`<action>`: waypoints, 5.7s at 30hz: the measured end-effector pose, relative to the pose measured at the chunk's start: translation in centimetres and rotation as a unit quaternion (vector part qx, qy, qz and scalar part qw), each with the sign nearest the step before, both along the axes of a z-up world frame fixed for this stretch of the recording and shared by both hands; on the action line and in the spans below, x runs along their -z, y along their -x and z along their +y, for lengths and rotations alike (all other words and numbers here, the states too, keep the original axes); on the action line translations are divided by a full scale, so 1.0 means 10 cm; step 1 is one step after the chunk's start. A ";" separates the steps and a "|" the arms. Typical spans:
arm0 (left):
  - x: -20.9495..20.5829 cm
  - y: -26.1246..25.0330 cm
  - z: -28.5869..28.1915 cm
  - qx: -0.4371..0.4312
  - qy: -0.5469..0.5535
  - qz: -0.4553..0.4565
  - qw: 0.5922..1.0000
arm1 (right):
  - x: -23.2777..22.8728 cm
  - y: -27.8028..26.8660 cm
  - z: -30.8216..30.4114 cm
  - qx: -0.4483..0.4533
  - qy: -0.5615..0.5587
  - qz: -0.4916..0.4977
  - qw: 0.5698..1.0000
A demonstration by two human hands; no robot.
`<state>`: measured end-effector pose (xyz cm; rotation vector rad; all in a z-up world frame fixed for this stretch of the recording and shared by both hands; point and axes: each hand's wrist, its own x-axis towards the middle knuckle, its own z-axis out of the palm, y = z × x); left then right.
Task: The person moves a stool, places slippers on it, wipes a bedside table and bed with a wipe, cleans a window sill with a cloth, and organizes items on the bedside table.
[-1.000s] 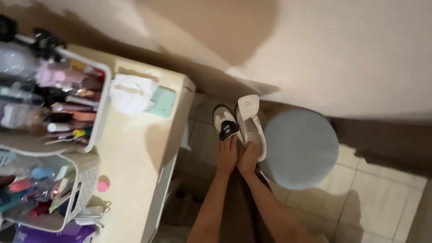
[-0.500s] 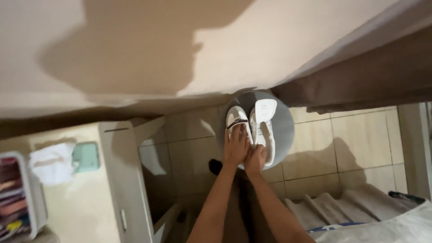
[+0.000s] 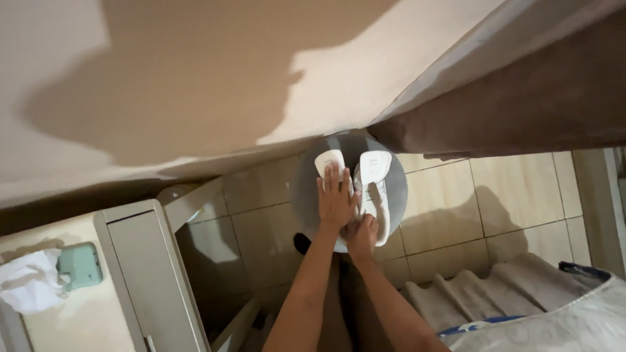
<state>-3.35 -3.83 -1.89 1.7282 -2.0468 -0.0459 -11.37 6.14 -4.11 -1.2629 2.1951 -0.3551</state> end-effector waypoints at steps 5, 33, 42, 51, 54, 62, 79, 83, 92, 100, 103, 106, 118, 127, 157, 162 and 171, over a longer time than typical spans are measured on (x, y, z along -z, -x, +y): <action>0.24 -0.03 -0.09 0.004 -0.021 -0.015 1.000 | 0.26 0.10 0.03 -0.035 0.009 0.024 0.999; 0.18 0.20 -0.09 -0.198 -0.138 0.032 0.970 | -0.05 0.29 -0.60 -0.123 -0.033 0.014 0.992; -0.04 0.06 -0.14 -0.097 -0.196 0.200 0.955 | -0.28 0.32 -0.78 -0.211 0.123 -0.017 0.969; 0.15 0.10 -0.08 -0.116 -0.132 0.065 0.982 | -0.27 0.41 -0.77 -0.230 0.270 0.055 0.933; 0.34 0.08 -0.01 -0.149 -0.110 0.039 0.982 | -0.30 0.43 -0.78 -0.204 0.326 0.077 0.920; 0.52 -0.10 0.19 -0.180 -0.072 0.075 0.978 | -0.12 0.58 -0.71 -0.185 0.340 0.062 0.920; 0.81 -0.46 0.29 -0.255 -0.110 0.050 0.959 | 0.41 1.39 -0.88 -0.172 0.211 0.176 0.946; 0.97 -0.45 0.24 -0.292 -0.163 -0.016 0.942 | 0.54 1.34 -0.96 -0.182 0.138 0.158 0.961; 0.99 -0.50 0.24 -0.441 -0.365 0.060 0.818 | 0.82 1.36 -1.03 -0.066 0.014 0.045 0.997; 0.98 -0.28 0.23 -0.445 -0.330 0.040 0.831 | 0.71 1.43 -1.10 0.057 -0.049 0.002 0.997; 0.92 -0.13 0.19 -0.443 -0.335 0.032 0.831 | 0.59 1.53 -1.03 0.077 -0.020 -0.029 0.996; 0.96 -0.02 0.18 -0.423 -0.347 0.031 0.836 | 1.03 1.83 -0.89 0.089 -0.033 -0.023 0.995; 0.90 0.55 0.08 -0.365 -0.351 0.042 0.861 | 0.71 2.24 -1.08 0.083 -0.001 -0.039 0.996; 0.49 0.58 0.08 -0.266 -0.391 -0.015 0.881 | 0.92 2.35 -0.98 -0.059 0.112 0.075 0.989; -1.60 0.35 0.02 -0.147 -0.053 -0.044 0.987 | -1.57 0.70 -1.02 -0.315 0.311 0.161 0.882; -1.89 0.14 0.14 -0.185 -0.060 -0.049 0.980 | -1.97 0.45 -1.12 -0.359 0.356 0.206 0.838; -2.52 -0.46 0.66 -0.335 -0.089 -0.021 0.938 | -2.30 -0.43 -1.14 -0.477 0.378 0.083 0.789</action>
